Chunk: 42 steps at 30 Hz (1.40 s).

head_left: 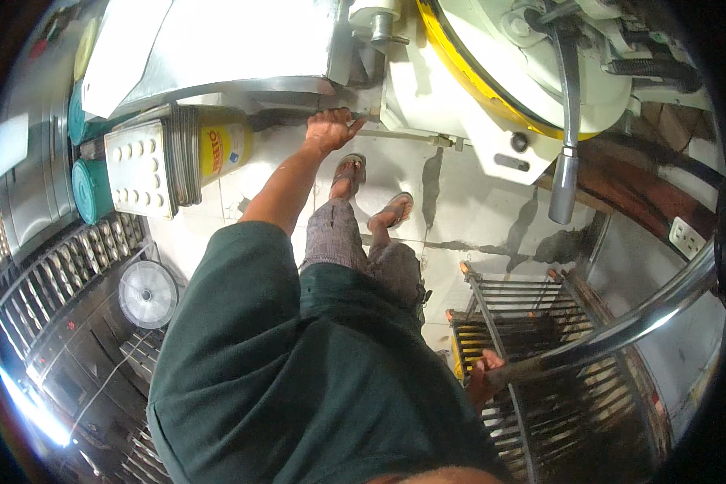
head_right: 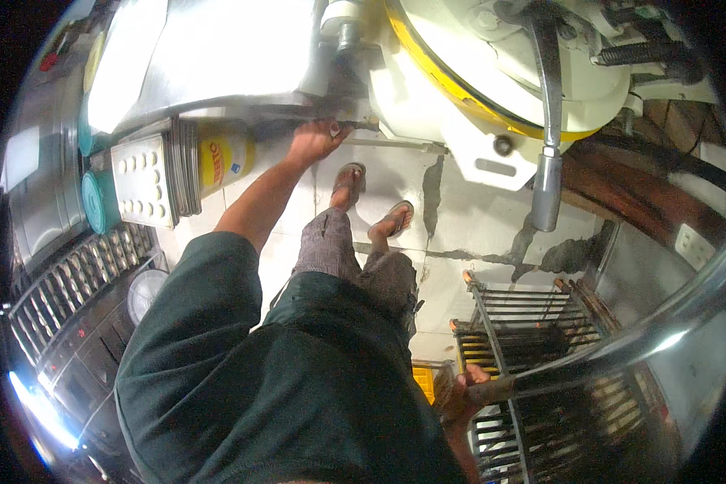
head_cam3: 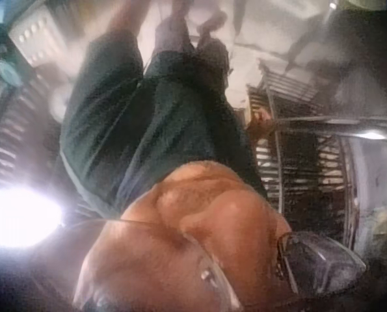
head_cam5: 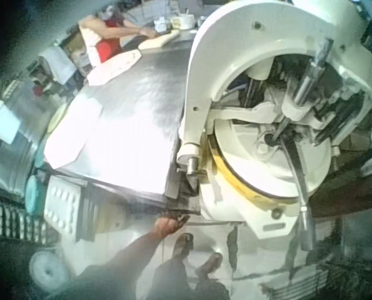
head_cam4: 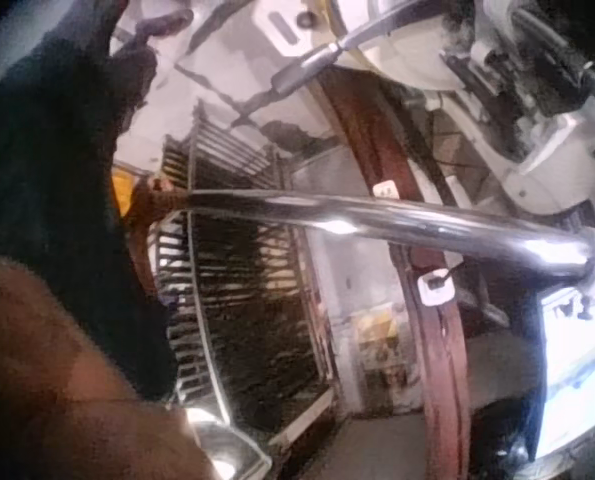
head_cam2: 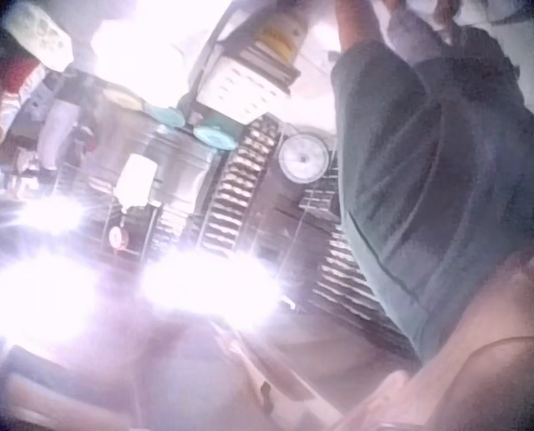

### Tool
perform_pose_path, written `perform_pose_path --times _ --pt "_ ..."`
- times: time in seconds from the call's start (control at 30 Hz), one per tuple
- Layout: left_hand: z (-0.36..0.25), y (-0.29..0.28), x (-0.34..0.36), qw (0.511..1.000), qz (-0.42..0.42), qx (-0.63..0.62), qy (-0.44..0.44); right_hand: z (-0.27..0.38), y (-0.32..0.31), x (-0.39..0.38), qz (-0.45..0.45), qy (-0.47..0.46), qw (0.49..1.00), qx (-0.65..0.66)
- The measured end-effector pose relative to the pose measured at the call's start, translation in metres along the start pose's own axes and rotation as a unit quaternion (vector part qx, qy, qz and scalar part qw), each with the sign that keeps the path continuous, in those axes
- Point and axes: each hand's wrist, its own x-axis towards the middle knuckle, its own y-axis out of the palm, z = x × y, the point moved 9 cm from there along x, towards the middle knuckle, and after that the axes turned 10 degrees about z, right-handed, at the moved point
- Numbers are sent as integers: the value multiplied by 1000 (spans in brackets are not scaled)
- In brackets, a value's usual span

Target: The person prepares bread dough by transferring dough rounds between a shaping board and metal trays, and using a mechanical dough divider.

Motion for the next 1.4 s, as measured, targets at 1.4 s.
perform_pose_path --times 1.4 --pt "-21 -245 -104 861 -429 -52 268 114 -133 -306 -638 -181 717 218"
